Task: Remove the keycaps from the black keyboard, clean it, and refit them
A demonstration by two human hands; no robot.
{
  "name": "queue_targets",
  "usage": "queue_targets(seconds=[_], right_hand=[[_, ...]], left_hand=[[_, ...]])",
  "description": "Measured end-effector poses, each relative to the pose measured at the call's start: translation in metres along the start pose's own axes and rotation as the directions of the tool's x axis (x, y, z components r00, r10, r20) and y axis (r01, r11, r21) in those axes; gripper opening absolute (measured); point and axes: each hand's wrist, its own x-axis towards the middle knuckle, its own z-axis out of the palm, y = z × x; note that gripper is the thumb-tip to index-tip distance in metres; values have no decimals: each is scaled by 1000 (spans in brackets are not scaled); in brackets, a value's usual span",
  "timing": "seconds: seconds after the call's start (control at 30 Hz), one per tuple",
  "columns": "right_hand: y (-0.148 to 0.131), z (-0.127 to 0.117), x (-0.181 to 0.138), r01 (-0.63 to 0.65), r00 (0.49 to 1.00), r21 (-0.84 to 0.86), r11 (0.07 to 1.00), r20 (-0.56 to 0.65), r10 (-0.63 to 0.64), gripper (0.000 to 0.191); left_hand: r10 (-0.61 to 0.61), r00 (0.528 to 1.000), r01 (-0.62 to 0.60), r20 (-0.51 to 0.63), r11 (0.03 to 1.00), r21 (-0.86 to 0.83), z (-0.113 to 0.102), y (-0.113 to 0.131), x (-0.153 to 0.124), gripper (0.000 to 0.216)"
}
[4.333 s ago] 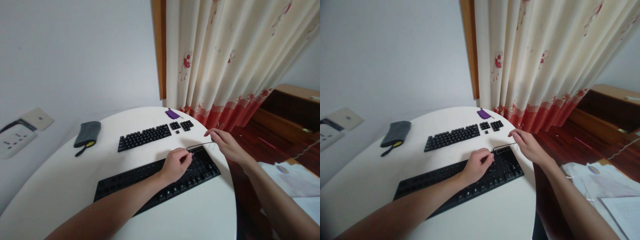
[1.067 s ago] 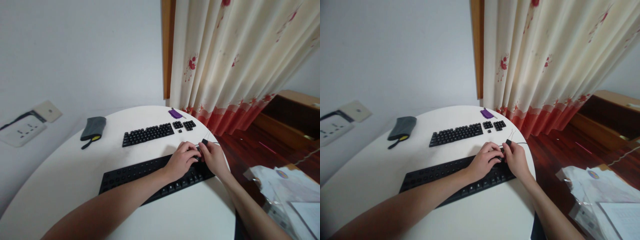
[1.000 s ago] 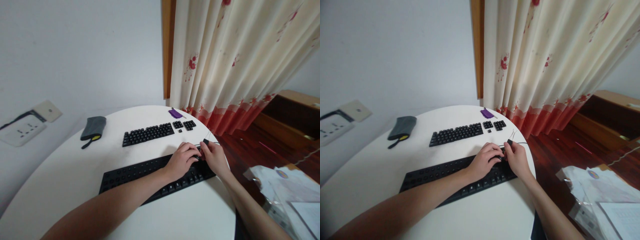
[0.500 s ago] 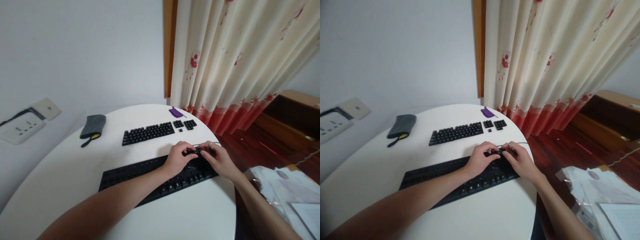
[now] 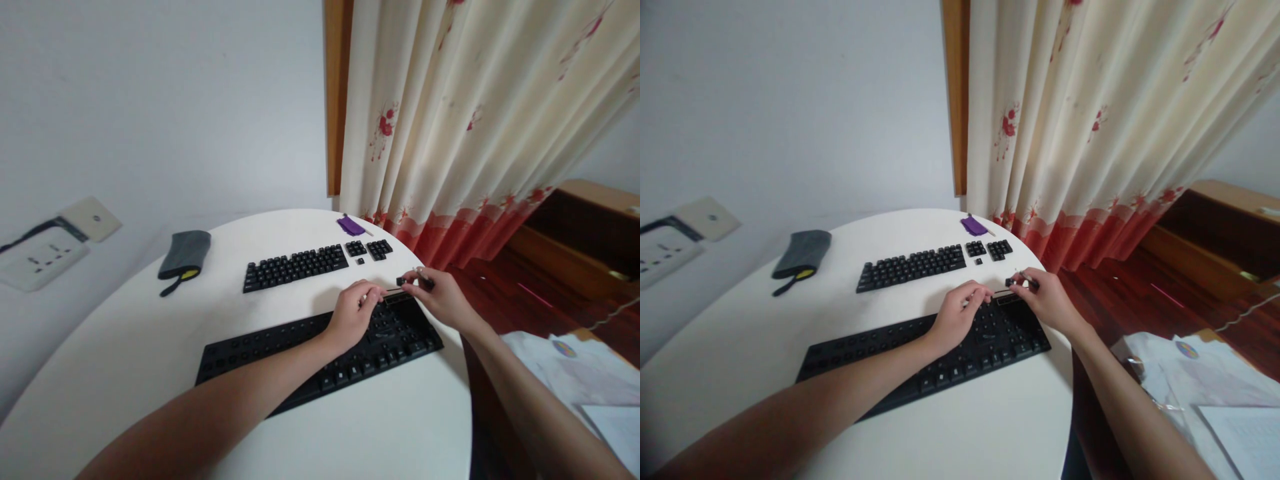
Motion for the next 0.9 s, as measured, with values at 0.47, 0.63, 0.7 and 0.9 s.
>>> queue_targets(seconds=[0.47,0.63,0.7,0.9], right_hand=[[90,29,86,-196,980,-372,907,-39,196,24],[94,29,89,-221,975,-390,894,-57,216,18],[95,30,90,-217,976,-390,895,-58,211,17],[97,33,92,-204,979,-384,900,-85,186,18]], left_hand=[[39,995,-49,90,993,111,-2,4,-2,35],[43,994,-52,100,994,95,-2,4,-2,35],[46,994,-56,104,994,91,-2,4,-2,35],[45,994,-54,104,994,93,-2,3,-2,36]])
